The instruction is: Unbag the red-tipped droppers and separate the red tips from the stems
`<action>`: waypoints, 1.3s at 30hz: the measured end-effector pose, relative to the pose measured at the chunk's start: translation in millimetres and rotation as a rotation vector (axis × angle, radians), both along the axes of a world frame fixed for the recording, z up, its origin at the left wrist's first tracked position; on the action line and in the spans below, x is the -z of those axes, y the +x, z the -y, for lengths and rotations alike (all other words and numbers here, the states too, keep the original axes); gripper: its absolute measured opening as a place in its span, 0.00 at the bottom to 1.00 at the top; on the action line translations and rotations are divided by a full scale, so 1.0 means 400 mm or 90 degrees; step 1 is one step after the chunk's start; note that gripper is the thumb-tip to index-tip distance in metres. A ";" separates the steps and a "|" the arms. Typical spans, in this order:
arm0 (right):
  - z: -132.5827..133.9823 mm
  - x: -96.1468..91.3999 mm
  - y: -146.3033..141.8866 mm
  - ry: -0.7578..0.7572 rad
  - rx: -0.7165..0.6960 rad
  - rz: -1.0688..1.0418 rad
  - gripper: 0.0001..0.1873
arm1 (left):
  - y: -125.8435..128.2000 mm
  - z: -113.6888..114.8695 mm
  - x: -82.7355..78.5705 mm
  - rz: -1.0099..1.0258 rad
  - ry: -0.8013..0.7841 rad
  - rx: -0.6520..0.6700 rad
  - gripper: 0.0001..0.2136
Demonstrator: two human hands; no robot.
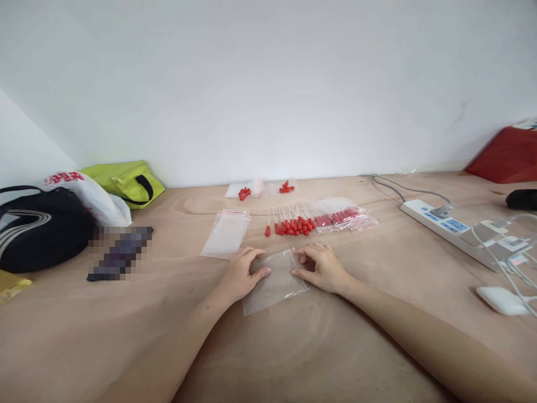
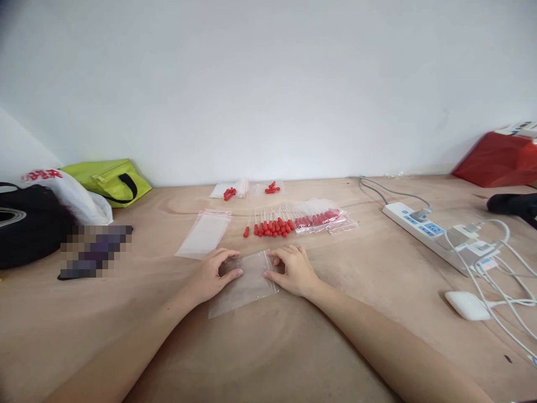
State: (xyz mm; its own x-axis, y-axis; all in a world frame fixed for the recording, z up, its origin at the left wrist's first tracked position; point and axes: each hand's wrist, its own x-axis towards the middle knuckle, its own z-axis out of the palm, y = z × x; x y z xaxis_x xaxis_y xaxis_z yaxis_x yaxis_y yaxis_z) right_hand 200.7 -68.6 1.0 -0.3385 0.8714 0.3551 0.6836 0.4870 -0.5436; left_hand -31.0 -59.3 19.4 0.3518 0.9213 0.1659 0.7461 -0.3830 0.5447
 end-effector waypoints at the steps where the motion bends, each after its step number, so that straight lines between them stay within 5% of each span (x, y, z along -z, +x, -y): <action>1: -0.004 0.002 -0.004 -0.003 -0.010 -0.004 0.16 | 0.002 -0.001 -0.004 -0.014 -0.027 -0.005 0.16; 7: -0.015 0.004 -0.008 0.062 -0.004 -0.015 0.14 | -0.014 -0.009 -0.012 -0.004 -0.074 -0.037 0.10; 11: -0.047 -0.001 0.036 0.136 0.134 -0.042 0.10 | -0.082 -0.047 -0.015 0.129 0.034 -0.305 0.12; 14: -0.103 -0.008 0.096 0.143 0.316 -0.033 0.12 | -0.138 -0.079 -0.023 0.074 0.106 -0.483 0.13; 21: -0.211 -0.038 0.220 -0.053 0.690 0.096 0.29 | -0.169 -0.113 -0.003 -0.099 -0.007 -0.556 0.21; 24: -0.224 -0.042 0.247 -0.117 0.727 0.122 0.36 | -0.161 -0.106 0.000 -0.129 0.055 -0.566 0.22; 27: -0.227 -0.038 0.268 -0.160 0.696 0.103 0.31 | -0.152 -0.090 -0.010 -0.134 0.139 -0.595 0.21; 33: -0.219 -0.033 0.294 -0.059 0.650 -0.056 0.16 | -0.119 -0.060 -0.020 -0.125 0.282 -0.499 0.20; 37: -0.186 -0.037 0.284 -0.018 0.583 -0.417 0.15 | -0.084 -0.038 -0.017 -0.027 0.342 -0.283 0.15; 39: -0.149 -0.037 0.264 -0.054 0.496 -0.600 0.17 | -0.058 -0.017 -0.015 0.047 0.294 -0.175 0.11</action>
